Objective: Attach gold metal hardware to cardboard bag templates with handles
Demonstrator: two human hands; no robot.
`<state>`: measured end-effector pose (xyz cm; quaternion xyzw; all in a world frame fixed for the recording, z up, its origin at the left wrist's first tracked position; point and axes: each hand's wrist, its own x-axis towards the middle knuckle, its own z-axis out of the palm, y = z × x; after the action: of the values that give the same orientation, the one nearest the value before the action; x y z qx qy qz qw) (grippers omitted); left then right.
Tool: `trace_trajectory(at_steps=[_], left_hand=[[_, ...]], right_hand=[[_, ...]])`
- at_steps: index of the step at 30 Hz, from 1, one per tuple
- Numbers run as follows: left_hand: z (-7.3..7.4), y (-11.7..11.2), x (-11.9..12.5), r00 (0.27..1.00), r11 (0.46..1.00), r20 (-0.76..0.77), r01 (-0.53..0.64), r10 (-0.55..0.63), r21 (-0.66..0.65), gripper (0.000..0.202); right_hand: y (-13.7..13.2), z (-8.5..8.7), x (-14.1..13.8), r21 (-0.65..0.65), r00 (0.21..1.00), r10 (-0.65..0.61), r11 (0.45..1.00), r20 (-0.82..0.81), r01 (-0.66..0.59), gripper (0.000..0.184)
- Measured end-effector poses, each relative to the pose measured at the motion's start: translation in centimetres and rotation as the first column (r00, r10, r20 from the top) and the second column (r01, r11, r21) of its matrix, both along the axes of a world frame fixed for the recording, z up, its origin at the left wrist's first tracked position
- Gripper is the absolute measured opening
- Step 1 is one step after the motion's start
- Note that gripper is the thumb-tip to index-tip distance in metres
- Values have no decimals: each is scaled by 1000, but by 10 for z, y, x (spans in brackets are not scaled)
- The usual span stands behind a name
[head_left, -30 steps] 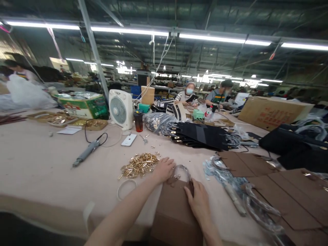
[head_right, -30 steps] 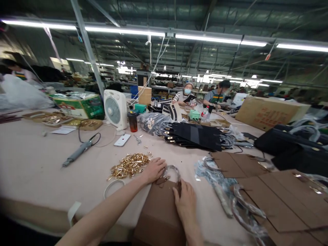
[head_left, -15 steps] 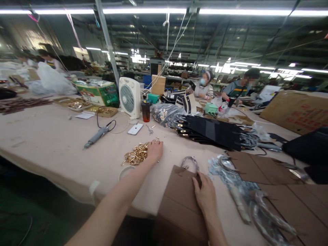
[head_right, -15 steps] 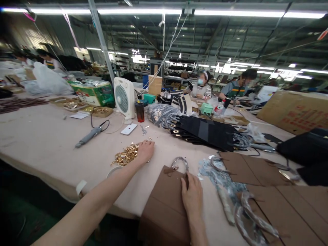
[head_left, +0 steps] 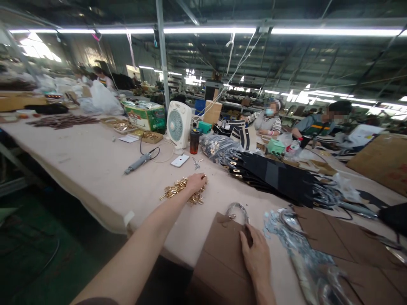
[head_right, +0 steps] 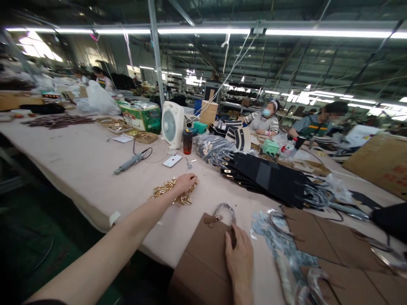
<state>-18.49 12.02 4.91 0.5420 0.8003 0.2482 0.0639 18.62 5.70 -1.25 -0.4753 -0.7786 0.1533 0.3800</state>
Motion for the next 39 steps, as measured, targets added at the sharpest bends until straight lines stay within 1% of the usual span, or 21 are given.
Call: trace_trajectory(at_steps=[3,6,11,13,17,20,23,26,28,32,36,39], left_hand=[[8,-10,-3,998,996,27,52,-54,76,34],[16,-21,-2,991,983,23,125,-130,132,28],[27,-36,5,966,951,30,247,-257,187,24],[30,-39,10,954,934,40,280,-296,221,24],[33,-38,21,935,906,84,309,-346,291,26],[27,-36,29,919,895,146,305,-366,324,29],[12,-42,40,904,899,231,269,-359,345,32],[-6,-58,49,887,903,307,224,-346,367,33],[-14,-71,52,879,902,342,190,-333,388,31],[-24,-93,56,871,881,386,104,-305,461,28],[-30,-109,68,844,840,452,-5,-288,543,30],[-38,-122,83,793,840,540,-67,-283,539,32]], right_hand=[[-2,3,1,-30,997,-31,999,-77,29,49],[-6,9,4,-93,978,-79,994,-195,62,48],[-15,16,9,-237,893,-190,967,-408,97,49],[-22,18,9,-247,867,-196,965,-458,88,47],[-36,22,4,-233,846,-167,971,-506,53,39],[-42,25,1,-245,825,-191,967,-532,67,37],[-42,27,0,-259,808,-205,964,-553,67,37],[-40,27,1,-279,809,-202,959,-552,49,39],[-39,25,2,-288,814,-203,956,-544,46,39],[-39,23,4,-283,806,-225,956,-548,75,37],[-38,19,7,-274,757,-256,956,-601,106,35],[-35,12,11,-295,687,-315,943,-655,151,36]])
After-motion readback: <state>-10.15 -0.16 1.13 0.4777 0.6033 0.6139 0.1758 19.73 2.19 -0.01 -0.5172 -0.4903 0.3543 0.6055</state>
